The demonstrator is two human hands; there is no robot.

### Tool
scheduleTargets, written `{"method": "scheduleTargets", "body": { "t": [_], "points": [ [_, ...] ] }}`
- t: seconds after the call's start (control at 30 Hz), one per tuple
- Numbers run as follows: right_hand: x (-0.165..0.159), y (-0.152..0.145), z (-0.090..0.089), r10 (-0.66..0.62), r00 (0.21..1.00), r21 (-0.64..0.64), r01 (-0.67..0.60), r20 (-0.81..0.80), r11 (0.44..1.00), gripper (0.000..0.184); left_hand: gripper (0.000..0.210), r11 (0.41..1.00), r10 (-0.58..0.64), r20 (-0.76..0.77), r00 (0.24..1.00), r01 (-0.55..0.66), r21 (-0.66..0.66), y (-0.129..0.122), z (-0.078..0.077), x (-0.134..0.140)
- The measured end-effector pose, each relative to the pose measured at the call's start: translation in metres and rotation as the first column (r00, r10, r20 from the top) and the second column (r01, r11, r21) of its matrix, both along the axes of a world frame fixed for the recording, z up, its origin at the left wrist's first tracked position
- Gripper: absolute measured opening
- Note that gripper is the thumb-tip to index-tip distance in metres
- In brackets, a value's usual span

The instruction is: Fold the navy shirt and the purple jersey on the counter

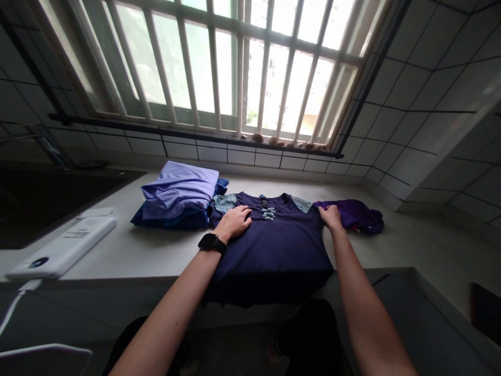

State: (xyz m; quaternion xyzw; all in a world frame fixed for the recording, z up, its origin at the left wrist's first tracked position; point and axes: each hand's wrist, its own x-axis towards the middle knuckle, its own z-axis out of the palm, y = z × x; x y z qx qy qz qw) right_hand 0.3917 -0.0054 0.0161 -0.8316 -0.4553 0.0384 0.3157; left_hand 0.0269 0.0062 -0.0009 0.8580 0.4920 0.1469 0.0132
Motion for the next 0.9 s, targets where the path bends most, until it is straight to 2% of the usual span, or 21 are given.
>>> {"method": "scheduleTargets", "body": {
  "t": [0.07, 0.13, 0.2, 0.33, 0.4, 0.47, 0.6, 0.7, 0.83, 0.9],
  "points": [
    [0.002, 0.000, 0.003, -0.025, 0.993, -0.184, 0.046, 0.115, 0.982, 0.031, 0.046, 1.000, 0.002, -0.014, 1.000, -0.002, 0.003, 0.000, 0.000, 0.000],
    [0.003, -0.002, 0.008, 0.027, 0.993, -0.292, 0.008, 0.114, 0.956, 0.026, 0.047, 1.000, 0.008, -0.029, 1.000, -0.008, 0.000, 0.000, 0.001, 0.001],
    [0.001, -0.005, 0.012, 0.052, 0.992, -0.267, -0.021, 0.112, 0.963, 0.027, 0.048, 1.000, 0.015, -0.041, 0.999, -0.016, -0.011, -0.001, 0.002, 0.001],
    [-0.009, -0.012, 0.015, -0.003, 0.982, -0.028, 0.009, 0.191, 1.000, 0.036, 0.048, 1.000, 0.013, -0.025, 1.000, -0.013, -0.019, -0.003, 0.003, 0.002],
    [-0.014, -0.015, 0.015, -0.004, 0.976, 0.021, -0.001, 0.218, 1.000, 0.038, 0.047, 1.000, 0.007, -0.005, 1.000, -0.007, -0.013, -0.002, 0.002, 0.001],
    [-0.016, -0.016, 0.014, -0.018, 0.976, -0.019, 0.023, 0.217, 1.000, 0.036, 0.046, 1.000, 0.005, 0.004, 1.000, -0.005, -0.007, -0.001, 0.001, 0.001],
    [-0.015, -0.013, 0.012, -0.029, 0.984, -0.203, 0.065, 0.174, 0.977, 0.031, 0.047, 1.000, 0.005, -0.009, 1.000, -0.005, -0.005, 0.001, 0.000, 0.001],
    [-0.011, -0.012, 0.009, 0.008, 0.983, -0.189, 0.027, 0.186, 0.982, 0.043, 0.048, 1.000, 0.005, -0.020, 1.000, -0.005, -0.011, 0.001, 0.000, 0.001],
    [-0.008, -0.015, 0.007, 0.068, 0.989, -0.278, -0.029, 0.130, 0.960, 0.025, 0.048, 1.000, 0.005, -0.022, 1.000, -0.005, -0.006, 0.001, 0.000, 0.001],
    [-0.007, -0.017, 0.006, 0.070, 0.996, -0.267, -0.053, 0.056, 0.962, 0.021, 0.048, 1.000, 0.009, -0.034, 0.999, -0.010, -0.005, 0.000, 0.000, 0.001]
  ]
}}
